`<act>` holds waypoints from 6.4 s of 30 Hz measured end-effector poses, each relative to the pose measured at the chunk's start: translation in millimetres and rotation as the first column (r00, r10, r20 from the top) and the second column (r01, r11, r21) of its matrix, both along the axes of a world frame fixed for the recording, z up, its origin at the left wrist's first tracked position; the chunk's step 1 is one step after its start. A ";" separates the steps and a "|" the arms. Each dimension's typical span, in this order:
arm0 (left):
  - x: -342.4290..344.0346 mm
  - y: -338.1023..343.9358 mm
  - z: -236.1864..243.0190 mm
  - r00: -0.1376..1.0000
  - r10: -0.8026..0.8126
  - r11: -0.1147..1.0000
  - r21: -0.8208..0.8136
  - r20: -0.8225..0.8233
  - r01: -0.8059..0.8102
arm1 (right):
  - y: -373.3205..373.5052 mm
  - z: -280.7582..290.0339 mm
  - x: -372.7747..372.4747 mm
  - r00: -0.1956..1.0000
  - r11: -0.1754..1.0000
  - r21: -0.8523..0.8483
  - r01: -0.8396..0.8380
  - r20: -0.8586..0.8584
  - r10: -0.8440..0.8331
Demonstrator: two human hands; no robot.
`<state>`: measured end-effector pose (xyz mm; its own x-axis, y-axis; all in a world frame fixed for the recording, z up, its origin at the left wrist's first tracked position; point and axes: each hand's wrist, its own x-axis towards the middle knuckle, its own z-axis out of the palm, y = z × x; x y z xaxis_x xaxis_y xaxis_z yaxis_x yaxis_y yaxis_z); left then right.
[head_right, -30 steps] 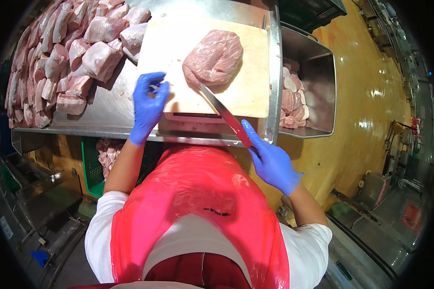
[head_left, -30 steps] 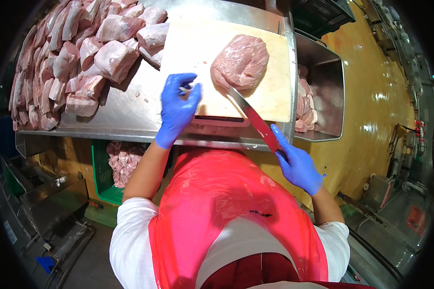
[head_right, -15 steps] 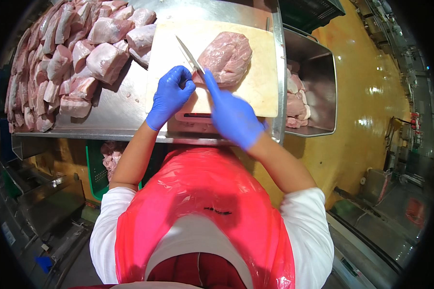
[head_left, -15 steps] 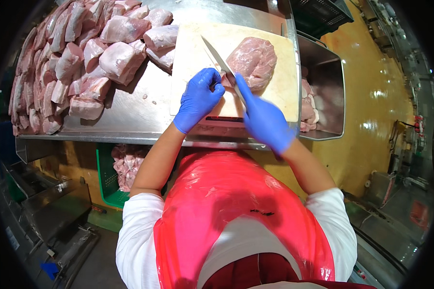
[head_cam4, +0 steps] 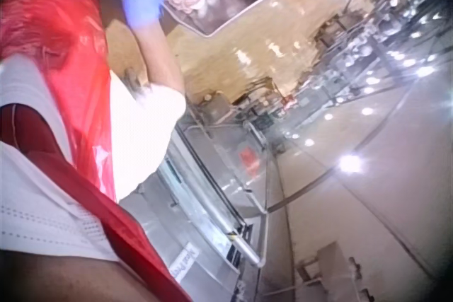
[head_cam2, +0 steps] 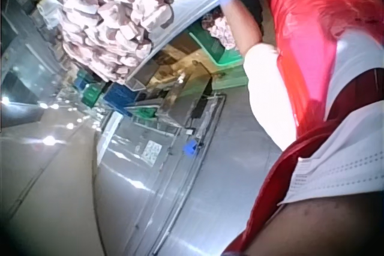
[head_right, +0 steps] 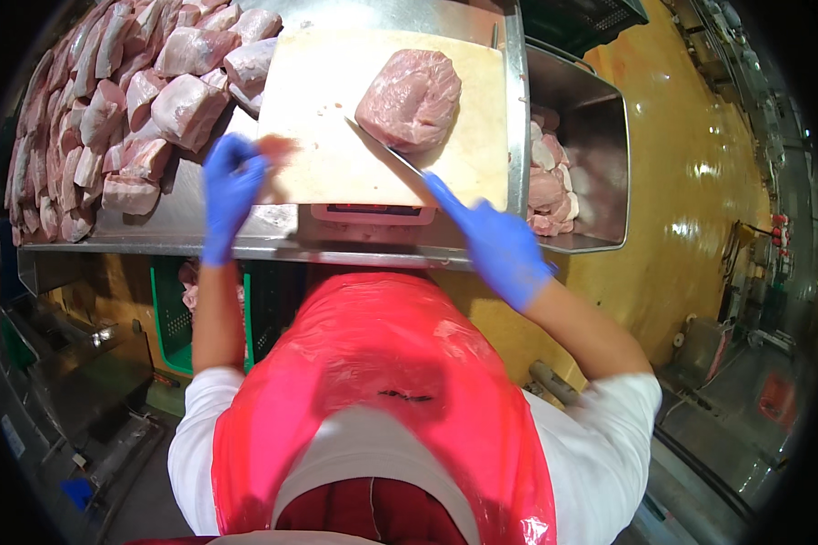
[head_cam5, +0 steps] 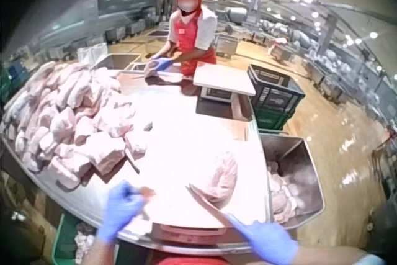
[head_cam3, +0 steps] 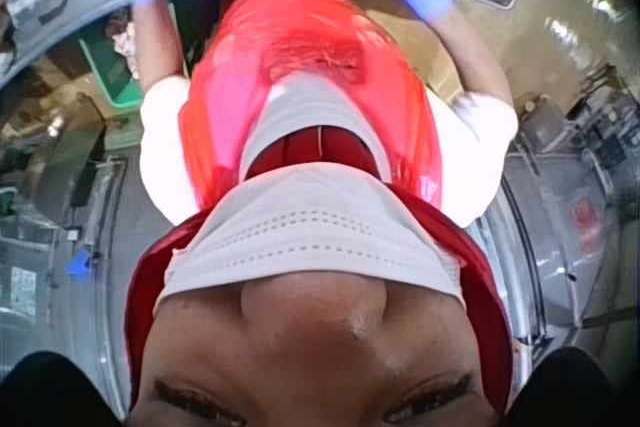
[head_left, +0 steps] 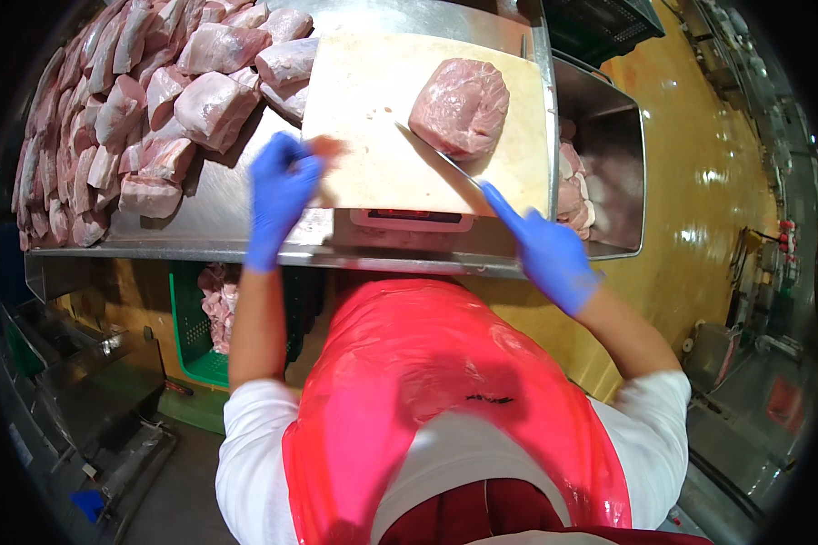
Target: The person repeatedly picks up large pieces of raw meat from a tray, places them on a cutting board, and uses a knife to trim fat and cut the meat into smaller portions. The trimmed pieces are placed into a green bin below the workstation.
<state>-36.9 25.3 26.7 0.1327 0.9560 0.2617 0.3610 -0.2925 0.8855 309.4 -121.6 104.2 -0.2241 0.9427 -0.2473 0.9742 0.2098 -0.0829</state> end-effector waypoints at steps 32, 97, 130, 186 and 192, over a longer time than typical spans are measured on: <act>60.0 83.2 26.0 0.969 -0.156 0.947 0.250 -0.193 0.202 | -45.5 -120.6 213.9 -0.655 0.221 -0.675 0.704 -0.737 -0.165; 50.6 30.3 -10.0 0.907 -0.187 0.937 0.208 -0.378 0.280 | 92.2 10.3 -104.0 0.761 0.947 0.051 0.317 -0.609 -0.222; 106.9 110.0 -0.2 0.960 -0.167 0.922 -0.309 0.225 0.233 | 153.0 -68.4 -76.7 -0.168 0.852 -0.220 0.474 -0.973 -0.157; 48.5 37.9 -6.0 0.822 -0.276 0.728 0.450 -0.499 0.518 | -33.8 38.4 117.4 0.997 0.993 0.113 0.034 0.068 -0.042; 44.3 34.3 -1.7 0.791 -0.276 0.698 0.452 -0.546 0.555 | 59.1 13.7 -47.7 0.876 0.964 0.208 0.166 -0.480 -0.048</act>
<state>7.4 59.6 25.0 0.7030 0.4575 0.5445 0.3500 -0.8890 0.2951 261.7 -62.4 117.9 -0.1514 0.9841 0.0932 0.8506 0.1777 -0.4949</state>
